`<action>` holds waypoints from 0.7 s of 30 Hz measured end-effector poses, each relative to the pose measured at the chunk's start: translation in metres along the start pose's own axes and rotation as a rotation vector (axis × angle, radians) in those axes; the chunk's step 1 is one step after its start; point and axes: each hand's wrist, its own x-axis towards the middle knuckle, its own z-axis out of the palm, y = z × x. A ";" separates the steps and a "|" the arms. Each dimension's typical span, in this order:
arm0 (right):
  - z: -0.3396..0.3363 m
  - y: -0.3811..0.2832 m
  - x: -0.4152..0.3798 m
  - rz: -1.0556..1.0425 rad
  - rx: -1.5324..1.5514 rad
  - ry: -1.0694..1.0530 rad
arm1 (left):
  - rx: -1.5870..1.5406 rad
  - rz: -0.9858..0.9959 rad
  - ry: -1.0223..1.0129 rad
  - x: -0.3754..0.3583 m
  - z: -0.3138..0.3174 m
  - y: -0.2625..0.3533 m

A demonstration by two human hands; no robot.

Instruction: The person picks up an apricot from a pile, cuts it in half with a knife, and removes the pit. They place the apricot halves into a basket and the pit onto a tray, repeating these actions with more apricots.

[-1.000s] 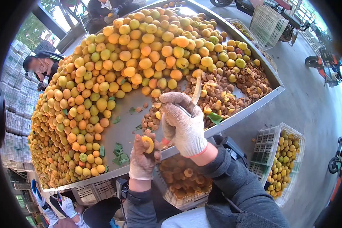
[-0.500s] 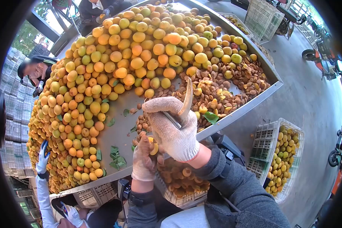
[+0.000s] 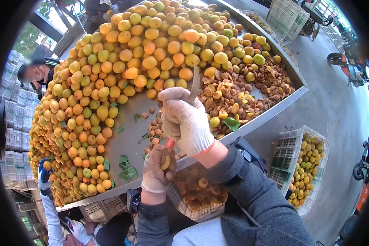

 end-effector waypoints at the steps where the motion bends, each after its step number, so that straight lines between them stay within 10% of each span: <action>1: -0.004 0.003 0.003 0.001 0.001 0.000 | -0.032 -0.028 -0.025 0.000 -0.002 0.002; 11: -0.007 0.019 0.007 0.088 0.122 0.108 | -0.278 -0.195 -0.135 0.007 -0.021 -0.007; 13: 0.009 0.016 -0.009 -0.043 -0.295 0.022 | 0.491 0.559 0.065 0.022 -0.021 -0.029; 21: -0.008 0.019 0.005 -0.021 0.077 0.089 | -0.092 0.121 0.053 0.002 -0.001 0.001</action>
